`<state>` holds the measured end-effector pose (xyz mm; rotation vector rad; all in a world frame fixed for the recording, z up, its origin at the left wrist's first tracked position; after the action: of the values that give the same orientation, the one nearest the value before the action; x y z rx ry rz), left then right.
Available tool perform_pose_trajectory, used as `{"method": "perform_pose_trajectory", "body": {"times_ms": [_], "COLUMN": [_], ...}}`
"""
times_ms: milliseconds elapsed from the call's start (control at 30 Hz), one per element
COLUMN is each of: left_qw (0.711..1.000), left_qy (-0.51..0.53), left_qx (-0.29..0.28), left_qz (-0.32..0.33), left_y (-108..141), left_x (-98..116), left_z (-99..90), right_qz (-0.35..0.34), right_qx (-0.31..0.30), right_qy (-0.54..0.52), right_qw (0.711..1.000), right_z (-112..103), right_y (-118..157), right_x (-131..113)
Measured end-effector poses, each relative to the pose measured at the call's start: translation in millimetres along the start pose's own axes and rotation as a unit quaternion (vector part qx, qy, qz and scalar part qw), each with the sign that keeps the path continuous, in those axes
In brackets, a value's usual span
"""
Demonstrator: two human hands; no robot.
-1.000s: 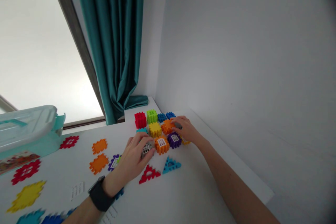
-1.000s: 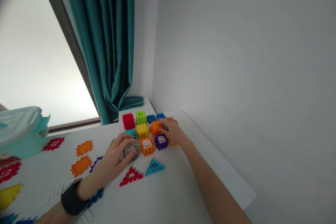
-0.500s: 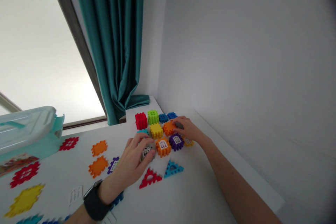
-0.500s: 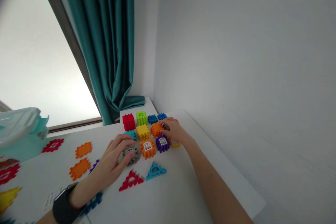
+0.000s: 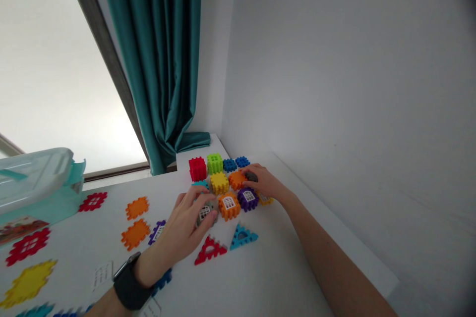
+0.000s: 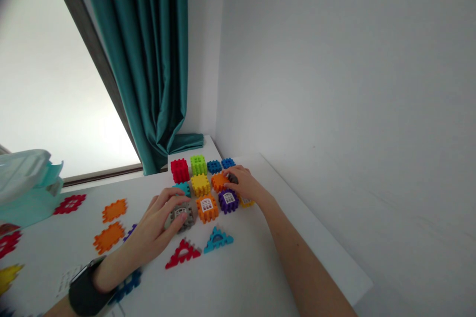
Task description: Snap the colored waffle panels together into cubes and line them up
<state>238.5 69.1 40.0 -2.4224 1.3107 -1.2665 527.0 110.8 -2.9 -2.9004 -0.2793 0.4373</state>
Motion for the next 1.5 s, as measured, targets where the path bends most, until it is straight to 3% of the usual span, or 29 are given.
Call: {"method": "perform_pose_trajectory", "body": {"times_ms": [533,933,1200,1500], "left_qw": [1.000,1.000,0.999,0.999], "left_qy": [-0.009,-0.019,-0.035,-0.038], "left_qx": [-0.001,0.003,0.005,-0.034], "left_qz": [0.010,0.016,0.014,0.006], "left_y": [-0.8,-1.3,-0.7,1.7], "left_x": [3.0,-0.7,-10.7,-11.5], "left_z": [-0.4,0.3,1.7,-14.5], "right_qz": [-0.002,-0.024,-0.050,-0.088], "right_qx": [-0.015,0.039,0.042,0.052], "right_qy": [0.003,0.008,-0.005,-0.015], "right_qw": [1.000,0.999,0.998,0.995], "right_z": [2.3,-3.6,-15.9,-32.1], "right_y": [-1.4,4.6,15.6,29.9], "right_x": [-0.9,-3.0,-34.5,-91.1]}}
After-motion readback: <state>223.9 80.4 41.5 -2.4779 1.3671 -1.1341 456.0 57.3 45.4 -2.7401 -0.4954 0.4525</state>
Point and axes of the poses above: each hand's wrist, its own y-axis away from the middle knuckle, its own z-axis out of the palm, x = y × z, the point moved 4 cm from there along -y, towards the middle knuckle, and after that the axes turned 12 degrees about y, right-handed, at the moved point
